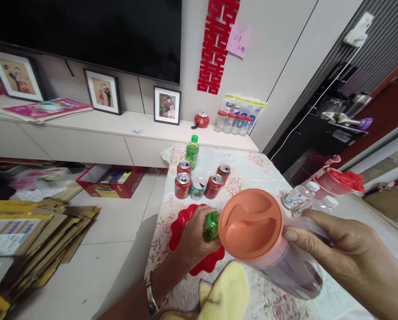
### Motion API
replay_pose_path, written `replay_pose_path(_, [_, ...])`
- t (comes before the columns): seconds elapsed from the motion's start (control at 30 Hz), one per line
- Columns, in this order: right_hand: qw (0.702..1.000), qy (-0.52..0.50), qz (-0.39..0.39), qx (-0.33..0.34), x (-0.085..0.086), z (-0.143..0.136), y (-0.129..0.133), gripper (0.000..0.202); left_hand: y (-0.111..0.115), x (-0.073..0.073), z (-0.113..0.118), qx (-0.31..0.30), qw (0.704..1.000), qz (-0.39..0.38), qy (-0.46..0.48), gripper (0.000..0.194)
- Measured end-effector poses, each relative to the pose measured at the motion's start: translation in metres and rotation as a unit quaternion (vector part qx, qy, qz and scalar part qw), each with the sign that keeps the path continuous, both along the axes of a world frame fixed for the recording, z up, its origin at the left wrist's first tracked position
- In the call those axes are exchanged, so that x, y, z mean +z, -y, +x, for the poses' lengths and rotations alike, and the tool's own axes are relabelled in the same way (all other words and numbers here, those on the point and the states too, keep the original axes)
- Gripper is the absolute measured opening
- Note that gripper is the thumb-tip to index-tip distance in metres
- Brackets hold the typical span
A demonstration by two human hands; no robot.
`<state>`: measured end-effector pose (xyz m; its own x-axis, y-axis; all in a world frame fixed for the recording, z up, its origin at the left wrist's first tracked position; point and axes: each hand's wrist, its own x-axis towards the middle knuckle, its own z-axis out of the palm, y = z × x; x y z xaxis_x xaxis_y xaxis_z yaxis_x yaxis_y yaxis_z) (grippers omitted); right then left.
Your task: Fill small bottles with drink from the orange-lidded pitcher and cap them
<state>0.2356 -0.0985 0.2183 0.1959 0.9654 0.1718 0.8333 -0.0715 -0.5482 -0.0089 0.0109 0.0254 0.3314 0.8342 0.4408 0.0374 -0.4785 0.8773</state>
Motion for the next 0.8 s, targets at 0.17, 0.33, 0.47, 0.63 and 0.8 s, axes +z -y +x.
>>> replay_pose_path(0.17, [0.999,0.018,-0.042,0.013,-0.006,0.012,0.005,0.034,0.000,0.000,0.000,0.004,1.000,0.003,-0.001,0.056])
replay_pose_path(0.33, [0.999,0.033,-0.026,0.027,-0.007,0.011,0.004,0.033,0.000,-0.002,0.000,0.006,1.000,0.012,0.001,0.055])
replay_pose_path(0.47, [0.999,0.036,-0.029,0.029,-0.006,0.012,0.005,0.034,0.000,-0.001,0.000,0.002,1.000,0.010,0.003,0.054])
replay_pose_path(0.63, [0.998,0.033,-0.035,0.027,-0.005,0.014,0.005,0.033,0.000,0.000,0.000,0.006,1.000,0.008,-0.002,0.053])
replay_pose_path(0.8, [0.999,0.027,-0.039,0.017,-0.006,0.012,0.004,0.034,0.001,0.001,0.000,0.004,1.000,0.003,-0.002,0.053])
